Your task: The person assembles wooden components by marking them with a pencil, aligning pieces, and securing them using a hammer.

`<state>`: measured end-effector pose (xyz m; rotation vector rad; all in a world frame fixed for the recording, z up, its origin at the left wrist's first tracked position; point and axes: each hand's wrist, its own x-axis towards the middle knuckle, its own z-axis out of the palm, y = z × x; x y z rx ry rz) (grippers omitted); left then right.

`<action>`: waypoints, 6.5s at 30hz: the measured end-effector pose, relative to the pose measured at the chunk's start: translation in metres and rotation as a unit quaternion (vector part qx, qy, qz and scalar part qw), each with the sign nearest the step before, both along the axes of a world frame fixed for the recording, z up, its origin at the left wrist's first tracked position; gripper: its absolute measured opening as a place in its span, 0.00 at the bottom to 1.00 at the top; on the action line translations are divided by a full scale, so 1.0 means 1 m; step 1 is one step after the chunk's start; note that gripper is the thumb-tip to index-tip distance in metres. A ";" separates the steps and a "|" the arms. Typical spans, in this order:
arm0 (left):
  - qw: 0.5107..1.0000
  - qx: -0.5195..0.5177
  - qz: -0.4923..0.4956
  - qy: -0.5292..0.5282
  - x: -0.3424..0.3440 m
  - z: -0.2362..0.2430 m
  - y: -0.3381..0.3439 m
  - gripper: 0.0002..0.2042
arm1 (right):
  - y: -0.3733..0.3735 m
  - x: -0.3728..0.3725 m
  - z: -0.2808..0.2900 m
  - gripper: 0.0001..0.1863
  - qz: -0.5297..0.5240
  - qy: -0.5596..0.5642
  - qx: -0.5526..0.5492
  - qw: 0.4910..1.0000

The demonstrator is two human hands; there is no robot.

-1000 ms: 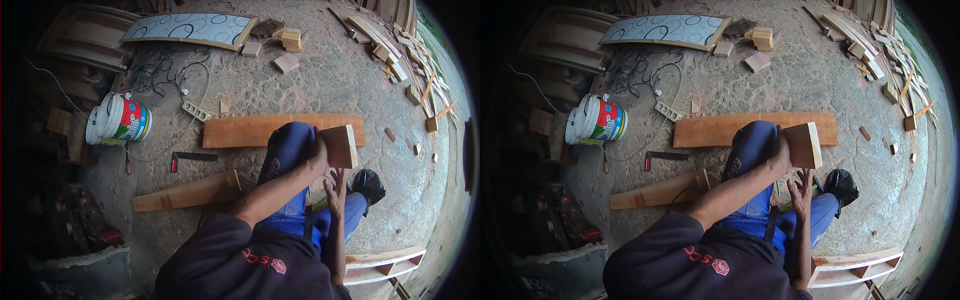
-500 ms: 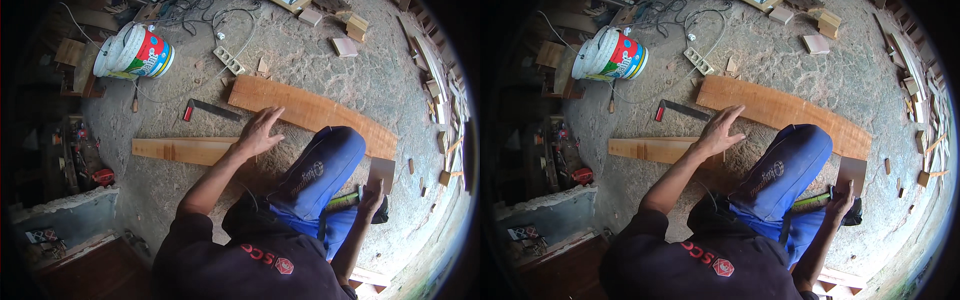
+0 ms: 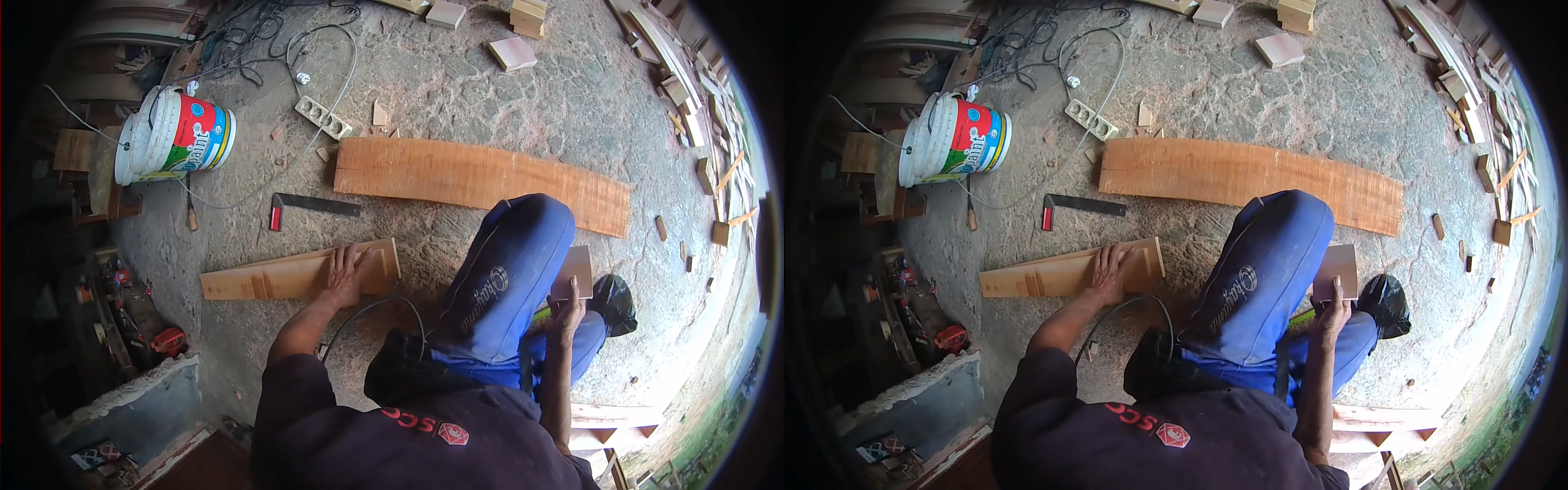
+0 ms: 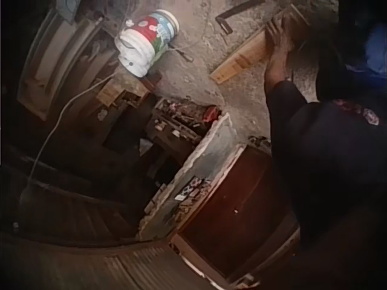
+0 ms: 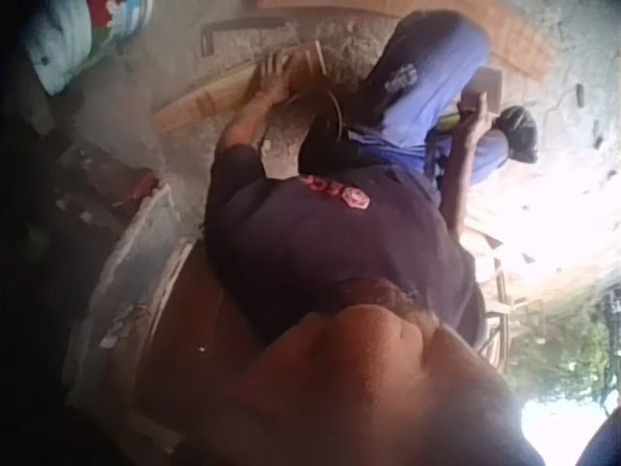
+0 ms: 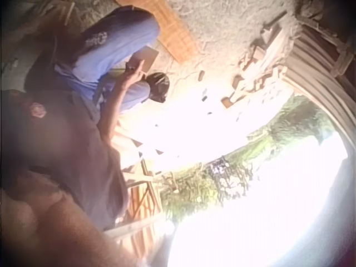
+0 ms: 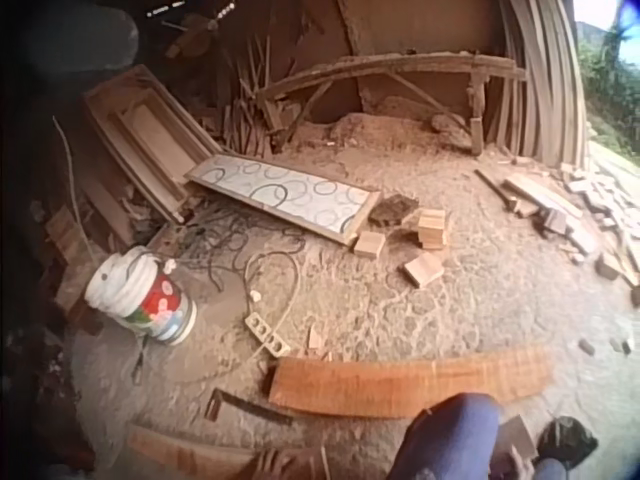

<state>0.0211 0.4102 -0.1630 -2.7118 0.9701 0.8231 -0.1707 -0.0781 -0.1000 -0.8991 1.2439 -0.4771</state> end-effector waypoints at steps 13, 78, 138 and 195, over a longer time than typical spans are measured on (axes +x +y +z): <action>0.997 -0.059 -0.042 -0.008 0.028 0.001 -0.042 0.52 | 0.003 -0.009 -0.012 0.18 0.005 -0.023 -0.028 0.999; 0.934 -0.289 -0.208 -0.015 0.107 0.104 -0.514 0.64 | -0.050 0.156 -0.120 0.20 0.228 0.150 -0.446 0.853; 0.861 -0.501 -0.086 0.017 0.072 0.079 -0.433 0.30 | -0.164 -0.218 -0.031 0.15 -0.109 -0.072 -0.105 0.986; 0.957 -0.288 0.007 -0.038 0.141 0.072 -0.530 0.20 | -0.062 0.158 -0.096 0.19 0.256 0.236 -0.455 0.820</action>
